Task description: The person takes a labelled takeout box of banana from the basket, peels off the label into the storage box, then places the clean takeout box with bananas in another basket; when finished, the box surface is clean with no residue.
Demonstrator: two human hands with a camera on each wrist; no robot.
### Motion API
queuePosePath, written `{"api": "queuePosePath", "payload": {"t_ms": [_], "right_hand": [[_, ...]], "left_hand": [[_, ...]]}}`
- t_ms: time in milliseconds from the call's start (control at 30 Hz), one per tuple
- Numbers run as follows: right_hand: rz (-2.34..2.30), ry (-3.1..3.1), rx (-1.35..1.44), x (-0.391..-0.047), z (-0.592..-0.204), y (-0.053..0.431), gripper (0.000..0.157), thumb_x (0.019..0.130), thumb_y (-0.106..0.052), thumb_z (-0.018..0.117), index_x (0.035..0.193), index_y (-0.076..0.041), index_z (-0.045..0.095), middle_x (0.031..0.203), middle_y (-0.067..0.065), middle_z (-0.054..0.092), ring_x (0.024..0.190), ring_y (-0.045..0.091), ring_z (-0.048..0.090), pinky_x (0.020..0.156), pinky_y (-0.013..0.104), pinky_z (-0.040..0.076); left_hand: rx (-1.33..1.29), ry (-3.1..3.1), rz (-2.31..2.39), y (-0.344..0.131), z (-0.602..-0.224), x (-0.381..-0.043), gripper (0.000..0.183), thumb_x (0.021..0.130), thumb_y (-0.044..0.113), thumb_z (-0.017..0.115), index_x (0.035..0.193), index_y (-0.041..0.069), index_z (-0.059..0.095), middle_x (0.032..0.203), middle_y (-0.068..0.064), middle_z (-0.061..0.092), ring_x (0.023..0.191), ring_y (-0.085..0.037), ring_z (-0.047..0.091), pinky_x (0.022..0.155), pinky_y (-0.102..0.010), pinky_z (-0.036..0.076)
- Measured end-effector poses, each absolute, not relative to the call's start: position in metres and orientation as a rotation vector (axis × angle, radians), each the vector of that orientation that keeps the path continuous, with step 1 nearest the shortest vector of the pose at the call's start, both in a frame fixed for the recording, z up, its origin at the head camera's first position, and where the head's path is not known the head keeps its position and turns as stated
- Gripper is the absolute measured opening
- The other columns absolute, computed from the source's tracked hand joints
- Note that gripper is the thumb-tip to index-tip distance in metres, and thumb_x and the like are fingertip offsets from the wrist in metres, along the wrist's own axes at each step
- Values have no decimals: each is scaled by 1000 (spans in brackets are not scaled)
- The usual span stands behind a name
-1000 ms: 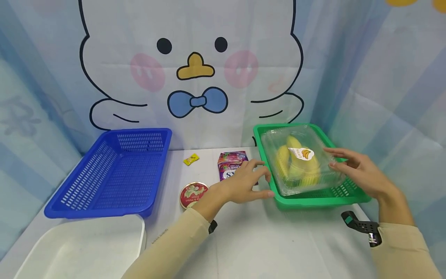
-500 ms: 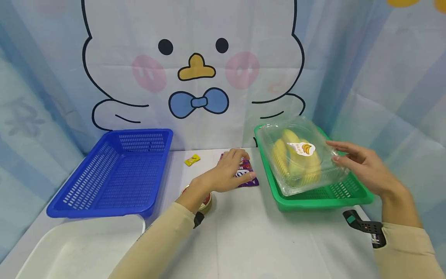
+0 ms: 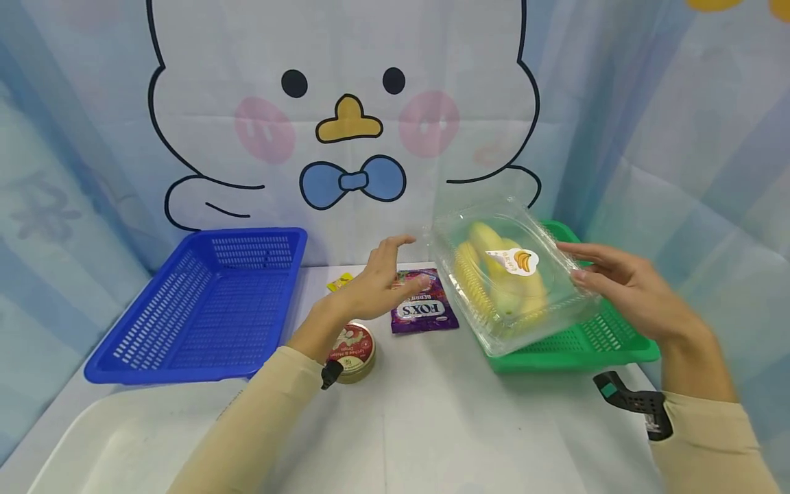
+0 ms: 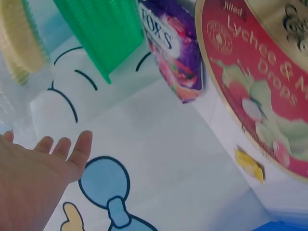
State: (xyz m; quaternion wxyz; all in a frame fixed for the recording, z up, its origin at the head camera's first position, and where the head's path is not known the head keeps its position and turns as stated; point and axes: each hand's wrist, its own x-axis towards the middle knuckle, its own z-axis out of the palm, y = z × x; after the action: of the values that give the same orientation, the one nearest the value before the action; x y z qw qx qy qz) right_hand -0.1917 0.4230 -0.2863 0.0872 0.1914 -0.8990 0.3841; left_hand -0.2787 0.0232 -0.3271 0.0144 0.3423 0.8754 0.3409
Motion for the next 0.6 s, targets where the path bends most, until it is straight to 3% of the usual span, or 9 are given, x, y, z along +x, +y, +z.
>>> {"api": "queuePosePath", "payload": {"t_ms": [100,200,300,400,533,600], "right_hand": [[1155,-2696,576,-193,-283,412,45,107,-7,51,153,-10,49,142,-13,57,115,-1,60,88,7,43],[1166,-2695,589,-193,-280,402,45,107,-7,52,151,-11,51,138,-13,60,114,1,62,87,9,45],[1193,-2677,673,-199,-279,389,44,106,-4,52,150,-9,52,140,-10,61,113,5,64,88,12,48],[1228,-2673,731,-204,-281,377,44,106,-4,51,150,-9,53,142,-9,59,111,7,65,88,14,51],[1274,-2672,806,-208,-282,364,44,107,-4,49,150,-10,52,145,-4,55,111,10,64,87,18,52],[1306,-2666,852,-211,-282,358,44,107,-3,48,150,-9,51,147,-1,52,112,12,64,88,19,53]], "left_hand": [[1064,2684,1163,11,-321,-281,84,103,64,42,164,27,-1,169,-10,11,156,-30,14,125,-57,21],[1067,2611,1294,0,-313,-281,81,104,66,37,164,32,-4,172,-10,4,157,-33,20,124,-58,23],[1037,2562,1395,-12,-305,-282,74,104,66,33,163,37,-1,172,-13,8,151,-38,34,121,-59,29],[993,2520,1448,-22,-297,-280,67,106,63,31,162,40,4,170,-18,16,144,-40,44,113,-56,43],[982,2448,1479,-29,-289,-280,58,109,55,30,162,41,10,166,-18,27,141,-38,48,97,-48,57],[991,2414,1480,-32,-287,-281,56,110,52,29,162,40,13,167,-14,26,143,-36,45,95,-49,57]]}}
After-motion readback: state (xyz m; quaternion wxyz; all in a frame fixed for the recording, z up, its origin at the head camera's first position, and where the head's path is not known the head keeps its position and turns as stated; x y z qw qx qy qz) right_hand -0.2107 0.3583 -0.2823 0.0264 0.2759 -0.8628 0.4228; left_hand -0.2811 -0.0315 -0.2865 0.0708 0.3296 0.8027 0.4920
